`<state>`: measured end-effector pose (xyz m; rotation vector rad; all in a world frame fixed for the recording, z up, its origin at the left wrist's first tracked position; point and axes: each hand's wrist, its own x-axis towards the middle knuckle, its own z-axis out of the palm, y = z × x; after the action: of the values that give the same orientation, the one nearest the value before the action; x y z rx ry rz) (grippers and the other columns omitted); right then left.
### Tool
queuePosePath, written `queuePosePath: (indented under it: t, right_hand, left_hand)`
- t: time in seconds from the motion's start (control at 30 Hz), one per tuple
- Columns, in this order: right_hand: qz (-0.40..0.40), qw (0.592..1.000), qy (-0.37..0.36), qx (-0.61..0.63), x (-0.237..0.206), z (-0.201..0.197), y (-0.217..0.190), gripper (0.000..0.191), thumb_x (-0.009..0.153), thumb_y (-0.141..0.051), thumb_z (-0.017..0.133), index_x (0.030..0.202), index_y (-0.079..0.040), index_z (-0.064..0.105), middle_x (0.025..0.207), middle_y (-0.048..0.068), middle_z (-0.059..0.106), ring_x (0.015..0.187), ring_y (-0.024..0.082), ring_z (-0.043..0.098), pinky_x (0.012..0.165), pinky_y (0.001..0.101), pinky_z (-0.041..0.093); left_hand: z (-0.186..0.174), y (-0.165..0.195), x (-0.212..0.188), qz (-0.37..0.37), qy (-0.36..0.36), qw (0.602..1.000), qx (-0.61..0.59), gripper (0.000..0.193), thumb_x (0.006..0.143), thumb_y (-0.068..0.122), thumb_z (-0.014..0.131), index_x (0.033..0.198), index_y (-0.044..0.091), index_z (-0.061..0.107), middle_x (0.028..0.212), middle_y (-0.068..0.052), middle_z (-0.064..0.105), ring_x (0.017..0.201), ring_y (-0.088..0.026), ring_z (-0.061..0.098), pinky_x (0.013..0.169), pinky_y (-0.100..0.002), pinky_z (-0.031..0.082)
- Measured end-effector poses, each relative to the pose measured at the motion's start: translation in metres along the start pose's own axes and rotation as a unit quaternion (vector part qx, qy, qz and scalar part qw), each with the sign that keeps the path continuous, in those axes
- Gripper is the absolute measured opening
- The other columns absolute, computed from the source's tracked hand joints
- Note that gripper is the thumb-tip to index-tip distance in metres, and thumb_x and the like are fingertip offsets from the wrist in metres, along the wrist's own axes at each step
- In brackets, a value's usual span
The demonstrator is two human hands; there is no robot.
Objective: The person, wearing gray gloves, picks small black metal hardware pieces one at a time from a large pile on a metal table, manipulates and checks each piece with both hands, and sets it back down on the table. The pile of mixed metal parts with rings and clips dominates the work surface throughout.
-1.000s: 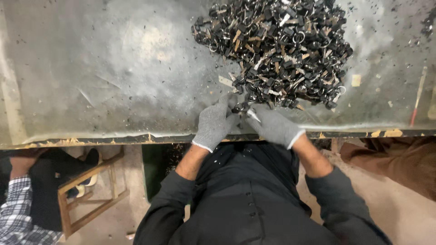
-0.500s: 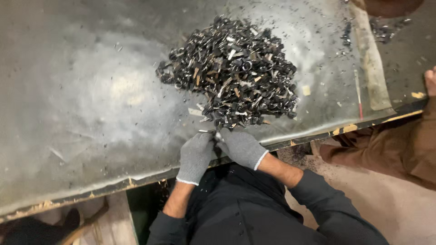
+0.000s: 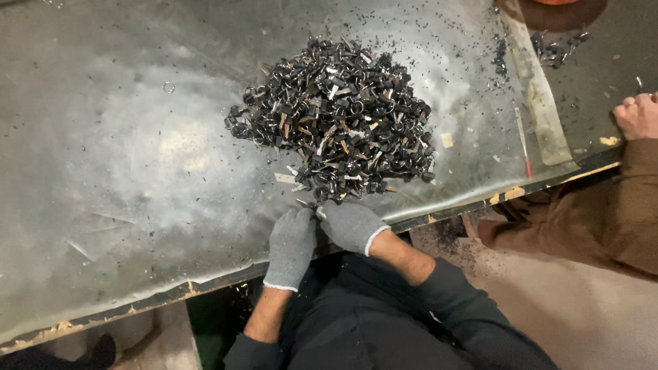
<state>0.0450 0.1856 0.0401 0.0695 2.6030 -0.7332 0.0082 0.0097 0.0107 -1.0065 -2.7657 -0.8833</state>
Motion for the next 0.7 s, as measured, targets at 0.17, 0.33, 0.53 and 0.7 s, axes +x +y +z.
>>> queuePosePath:
  t: [0.17, 0.33, 0.53, 0.7]
  right_hand:
    - [-0.105, 0.966, 0.199, -0.125, -0.019, 0.014, -0.009, 0.021, 0.092, -0.019, 0.060, 0.106, -0.003, 0.060, 0.087, 0.017, 0.070, 0.080, 0.035, 0.074, 0.063, 0.0460, 0.057]
    - [-0.049, 0.992, 0.115, -0.020, -0.014, 0.017, -0.007, 0.025, 0.095, -0.016, 0.058, 0.116, -0.003, 0.058, 0.086, 0.018, 0.071, 0.073, 0.038, 0.073, 0.060, 0.0494, 0.056]
    - [-0.112, 0.987, 0.102, 0.049, -0.009, 0.008, 0.004, 0.031, 0.096, -0.027, 0.062, 0.113, -0.002, 0.057, 0.085, 0.021, 0.071, 0.073, 0.041, 0.071, 0.061, 0.0514, 0.054]
    - [-0.044, 0.995, 0.072, -0.051, -0.037, 0.014, 0.001, 0.024, 0.099, -0.020, 0.057, 0.115, -0.002, 0.058, 0.093, 0.020, 0.070, 0.069, 0.038, 0.072, 0.054, 0.0488, 0.057]
  left_hand:
    - [-0.004, 0.006, 0.001, -0.037, 0.033, 0.997, -0.057, 0.040, 0.079, -0.001, 0.060, 0.119, 0.003, 0.066, 0.089, -0.016, 0.067, 0.085, -0.038, 0.067, 0.075, -0.049, 0.054]
    - [-0.011, 0.011, 0.002, -0.025, 0.010, 0.998, -0.055, 0.040, 0.078, -0.003, 0.061, 0.116, 0.008, 0.070, 0.085, -0.014, 0.067, 0.081, -0.035, 0.068, 0.073, -0.047, 0.054]
    - [-0.013, 0.018, -0.009, -0.070, 0.060, 0.996, -0.006, 0.032, 0.082, 0.005, 0.069, 0.114, 0.004, 0.067, 0.090, -0.013, 0.067, 0.079, -0.034, 0.066, 0.068, -0.047, 0.052]
    - [-0.010, 0.023, -0.015, -0.080, 0.070, 0.994, -0.008, 0.013, 0.085, 0.015, 0.075, 0.095, 0.010, 0.067, 0.082, -0.010, 0.064, 0.075, -0.033, 0.066, 0.065, -0.047, 0.051]
